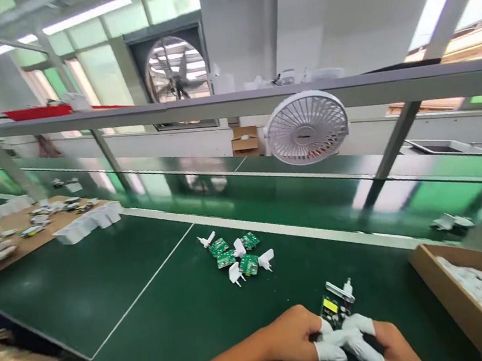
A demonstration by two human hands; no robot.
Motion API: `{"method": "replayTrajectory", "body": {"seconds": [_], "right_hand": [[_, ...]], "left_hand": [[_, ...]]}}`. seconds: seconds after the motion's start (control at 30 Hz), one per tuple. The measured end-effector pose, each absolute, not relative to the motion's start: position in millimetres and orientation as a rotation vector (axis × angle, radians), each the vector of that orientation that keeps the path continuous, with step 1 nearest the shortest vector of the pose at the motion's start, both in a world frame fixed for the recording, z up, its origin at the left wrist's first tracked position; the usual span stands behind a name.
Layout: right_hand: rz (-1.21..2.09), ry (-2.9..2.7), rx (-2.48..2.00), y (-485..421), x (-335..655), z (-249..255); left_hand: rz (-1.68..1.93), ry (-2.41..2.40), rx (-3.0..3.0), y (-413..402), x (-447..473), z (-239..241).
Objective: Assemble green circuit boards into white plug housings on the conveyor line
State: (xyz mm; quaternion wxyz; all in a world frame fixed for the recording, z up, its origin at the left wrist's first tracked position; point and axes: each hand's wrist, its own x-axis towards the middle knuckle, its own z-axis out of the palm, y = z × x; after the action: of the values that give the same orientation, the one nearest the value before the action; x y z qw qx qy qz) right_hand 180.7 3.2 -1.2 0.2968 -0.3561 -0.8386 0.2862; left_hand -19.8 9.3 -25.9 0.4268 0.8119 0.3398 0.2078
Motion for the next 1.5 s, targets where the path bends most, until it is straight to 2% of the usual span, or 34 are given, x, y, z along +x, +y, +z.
{"method": "replayTrajectory", "body": {"seconds": [0.4, 0.63, 0.83, 0.97, 1.1, 1.2, 1.27, 1.37, 1.5], "right_hand": [[0.840, -2.304, -0.926, 6.9, 186.6, 1.1], [1.095, -2.141, -0.969, 13.0, 190.8, 4.1], [1.224, -2.132, -0.995, 7.3, 190.6, 3.1], [1.076, -2.211, -0.947, 7.0, 193.1, 2.3], [0.915, -1.848, -1.221, 10.6, 201.6, 4.1], [1.010, -1.461, -1.313, 16.0, 205.5, 6.0], [1.079, -1.365, -1.326, 19.4, 206.2, 5.4], [1.102, -1.390, -1.341, 21.2, 205.6, 1.6], [1.134, -1.422, -1.280, 17.1, 203.9, -0.8]], "left_hand": [[0.332, 0.862, 2.233, 8.7, -21.3, -11.9], [0.613, 1.014, 1.984, 14.8, -25.4, 0.0], [0.817, 0.887, 2.312, 7.1, -25.6, -6.5], [0.900, 1.036, 2.426, 9.2, -25.0, -10.8], [0.618, 1.254, 2.656, 14.9, -20.6, -13.2], [0.285, 1.270, 2.785, 15.1, -16.7, -13.7], [0.189, 1.274, 2.798, 15.9, -17.9, -13.4], [0.190, 1.379, 2.796, 21.9, -27.4, -13.9], [0.372, 1.719, 2.607, 32.9, -41.5, -17.2]]}}
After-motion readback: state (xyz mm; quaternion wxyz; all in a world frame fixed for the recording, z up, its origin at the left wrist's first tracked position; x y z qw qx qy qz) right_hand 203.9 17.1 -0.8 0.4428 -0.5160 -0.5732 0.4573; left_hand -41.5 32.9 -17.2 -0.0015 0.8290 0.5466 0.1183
